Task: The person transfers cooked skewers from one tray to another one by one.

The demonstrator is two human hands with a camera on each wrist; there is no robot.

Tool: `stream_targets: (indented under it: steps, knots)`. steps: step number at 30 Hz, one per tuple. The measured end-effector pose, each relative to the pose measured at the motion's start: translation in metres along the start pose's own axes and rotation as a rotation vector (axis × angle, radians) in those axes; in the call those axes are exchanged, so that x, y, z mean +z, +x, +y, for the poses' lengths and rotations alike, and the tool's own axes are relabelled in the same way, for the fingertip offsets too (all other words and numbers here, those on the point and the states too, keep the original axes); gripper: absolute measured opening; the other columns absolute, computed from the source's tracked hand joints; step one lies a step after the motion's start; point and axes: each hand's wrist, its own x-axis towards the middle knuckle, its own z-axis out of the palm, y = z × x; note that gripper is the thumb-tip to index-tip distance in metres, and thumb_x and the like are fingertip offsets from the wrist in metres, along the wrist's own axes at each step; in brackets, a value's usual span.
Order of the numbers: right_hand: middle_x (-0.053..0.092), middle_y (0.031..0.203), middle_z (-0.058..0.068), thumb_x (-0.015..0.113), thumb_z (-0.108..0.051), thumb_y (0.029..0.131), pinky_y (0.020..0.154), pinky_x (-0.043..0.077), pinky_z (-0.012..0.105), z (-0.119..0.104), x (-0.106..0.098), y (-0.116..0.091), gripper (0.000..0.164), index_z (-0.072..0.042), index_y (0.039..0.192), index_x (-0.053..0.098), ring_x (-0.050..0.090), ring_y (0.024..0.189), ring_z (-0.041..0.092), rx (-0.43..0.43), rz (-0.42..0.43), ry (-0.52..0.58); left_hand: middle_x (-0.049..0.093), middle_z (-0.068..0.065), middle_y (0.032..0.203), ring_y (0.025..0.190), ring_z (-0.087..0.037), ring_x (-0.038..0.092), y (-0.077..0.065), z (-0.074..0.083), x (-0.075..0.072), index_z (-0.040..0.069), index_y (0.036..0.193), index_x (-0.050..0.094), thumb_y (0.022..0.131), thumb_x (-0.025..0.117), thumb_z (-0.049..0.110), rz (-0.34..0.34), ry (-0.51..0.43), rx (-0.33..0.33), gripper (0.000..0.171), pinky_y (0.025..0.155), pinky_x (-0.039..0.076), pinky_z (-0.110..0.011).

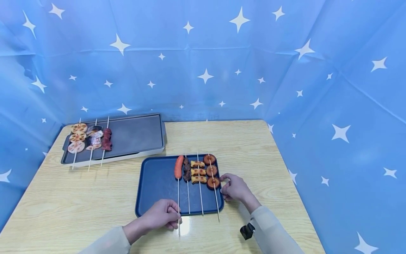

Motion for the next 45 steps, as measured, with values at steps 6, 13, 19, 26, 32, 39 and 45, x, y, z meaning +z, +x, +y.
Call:
stream_targets:
  steps: [6,13,19,26,32,39,45]
  knots:
    - [0.066,0.075,0.012,0.061,0.006,0.086,0.058,0.059,0.038,0.0,0.001,-0.001,0.035,0.003,0.119,0.054,0.063,0.06,0.017,-0.007,-0.011,0.009,0.071,-0.01,0.072,0.054,-0.011,0.061,0.002,-0.004,0.007,0.002,0.086,0.057,0.084,0.064,0.006,0.07,0.135,0.008,0.008,0.049,0.05,-0.023]
    - [0.066,0.075,0.011,0.061,0.005,0.086,0.057,0.059,0.037,-0.001,0.001,-0.001,0.034,0.001,0.119,0.055,0.063,0.06,0.017,0.011,0.008,-0.003,0.068,0.0,0.062,0.052,-0.013,0.062,0.004,-0.004,0.011,0.009,0.079,0.058,0.079,0.065,0.011,0.128,0.34,0.036,0.008,0.054,0.045,-0.022]
    - [0.066,0.075,0.011,0.061,0.006,0.086,0.057,0.059,0.037,0.0,0.001,-0.001,0.034,0.001,0.119,0.055,0.063,0.06,0.017,0.002,0.001,-0.005,0.067,-0.001,0.061,0.051,-0.013,0.062,0.006,-0.002,0.012,0.011,0.077,0.059,0.082,0.064,0.015,0.154,0.37,0.051,0.008,0.051,0.045,-0.024]
    - [0.066,0.075,0.01,0.061,0.005,0.086,0.057,0.059,0.037,-0.002,0.0,-0.002,0.034,0.002,0.12,0.055,0.063,0.06,0.017,0.001,-0.002,-0.007,0.068,-0.005,0.062,0.044,-0.013,0.058,0.01,-0.001,0.009,0.01,0.082,0.062,0.09,0.065,0.02,0.172,0.313,0.049,0.013,0.042,0.049,-0.029]
    - [0.066,0.075,0.01,0.061,0.006,0.086,0.057,0.059,0.037,-0.001,0.001,-0.002,0.034,0.001,0.119,0.055,0.062,0.06,0.017,0.008,0.008,-0.007,0.067,-0.001,0.06,0.043,-0.011,0.058,0.017,0.004,0.008,0.014,0.084,0.062,0.088,0.069,0.027,0.226,0.407,0.028,0.015,0.052,0.051,-0.029]
    - [0.066,0.076,0.01,0.061,0.006,0.086,0.057,0.059,0.036,-0.001,0.001,-0.002,0.033,0.0,0.118,0.056,0.063,0.06,0.017,0.018,0.016,-0.01,0.068,0.008,0.071,0.061,-0.006,0.059,0.022,0.004,0.008,0.012,0.09,0.064,0.082,0.074,0.026,0.296,0.544,0.041,0.02,0.067,0.05,-0.035]
    - [0.066,0.076,0.01,0.06,0.006,0.086,0.057,0.058,0.036,-0.001,0.001,-0.002,0.033,0.0,0.118,0.056,0.063,0.06,0.017,0.022,0.012,-0.005,0.069,0.006,0.072,0.057,-0.006,0.06,0.02,0.006,0.0,0.009,0.095,0.065,0.085,0.072,0.028,0.289,0.527,0.075,0.022,0.065,0.051,-0.031]
